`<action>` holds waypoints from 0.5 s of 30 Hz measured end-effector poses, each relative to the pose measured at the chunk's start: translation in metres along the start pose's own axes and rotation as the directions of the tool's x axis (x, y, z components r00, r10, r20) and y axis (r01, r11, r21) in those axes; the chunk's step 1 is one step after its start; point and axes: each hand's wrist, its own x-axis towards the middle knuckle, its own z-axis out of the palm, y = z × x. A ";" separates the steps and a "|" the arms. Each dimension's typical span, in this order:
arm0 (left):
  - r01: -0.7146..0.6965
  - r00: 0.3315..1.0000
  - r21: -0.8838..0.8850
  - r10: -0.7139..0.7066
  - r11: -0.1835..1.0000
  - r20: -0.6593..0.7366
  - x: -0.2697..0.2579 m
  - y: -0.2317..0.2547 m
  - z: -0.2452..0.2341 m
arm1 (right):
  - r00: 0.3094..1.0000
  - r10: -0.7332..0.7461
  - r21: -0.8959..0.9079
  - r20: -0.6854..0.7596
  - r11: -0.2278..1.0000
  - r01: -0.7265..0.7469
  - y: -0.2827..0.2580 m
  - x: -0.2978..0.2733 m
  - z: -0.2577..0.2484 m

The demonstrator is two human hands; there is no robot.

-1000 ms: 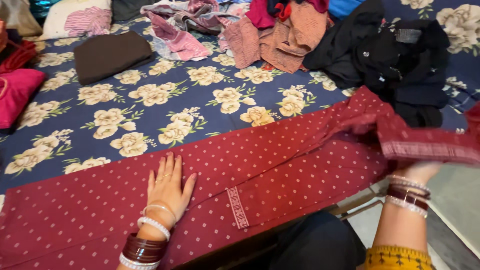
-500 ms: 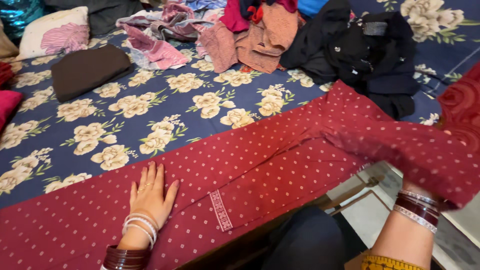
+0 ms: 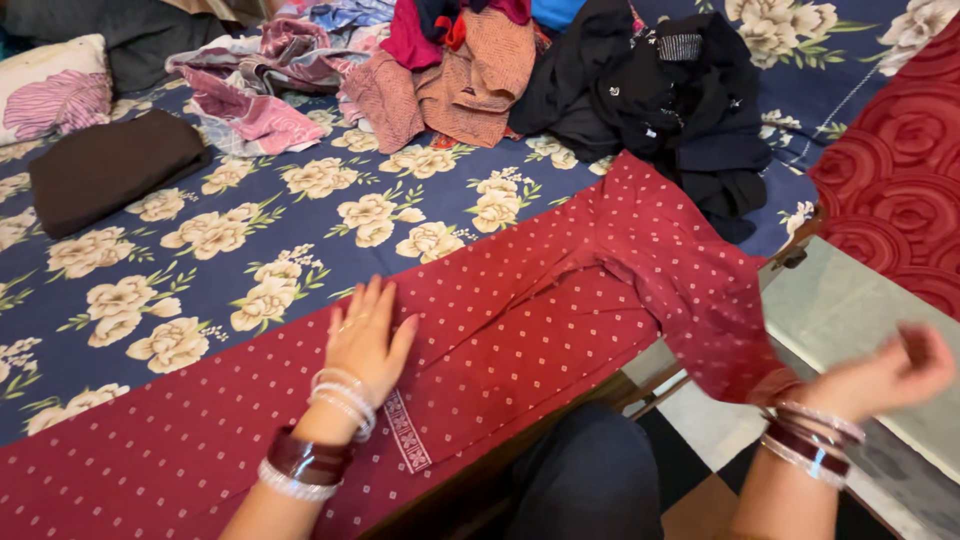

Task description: The person folds a maroon patterned shirt on a bed with a floral sheet. They smooth the fabric, fold the sleeves and sides, and then fold the shirt in half before placing it on a stack of folded clothes.

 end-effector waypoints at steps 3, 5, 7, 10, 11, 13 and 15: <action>-0.049 0.999 -0.008 0.049 0.999 -0.007 0.023 0.017 0.013 | 0.932 0.080 0.195 0.352 0.968 -0.156 -0.067 -0.003 0.079; -0.047 0.999 -0.002 0.047 0.999 0.025 0.030 0.024 0.023 | 0.712 0.147 0.126 0.686 0.940 -0.316 -0.101 -0.012 0.130; -0.022 0.996 0.013 0.021 1.000 0.091 0.031 0.027 0.031 | 0.588 0.089 -0.047 0.804 0.995 -0.086 -0.115 -0.026 0.171; -0.015 0.998 0.038 0.012 0.999 0.064 0.026 0.029 0.034 | 0.549 0.066 -0.156 0.833 0.981 0.118 -0.100 -0.034 0.231; -0.016 0.998 0.032 0.014 0.999 0.066 0.025 0.028 0.034 | 0.546 0.051 -0.184 0.836 0.964 0.192 -0.088 -0.033 0.248; -0.016 0.998 0.019 0.015 1.000 0.069 0.027 0.028 0.033 | 0.534 0.020 -0.233 0.845 0.913 0.335 -0.060 -0.032 0.280; -0.009 0.998 0.037 0.006 0.999 0.070 0.026 0.029 0.033 | 0.473 0.127 -0.342 0.872 0.849 0.402 -0.035 -0.036 0.311</action>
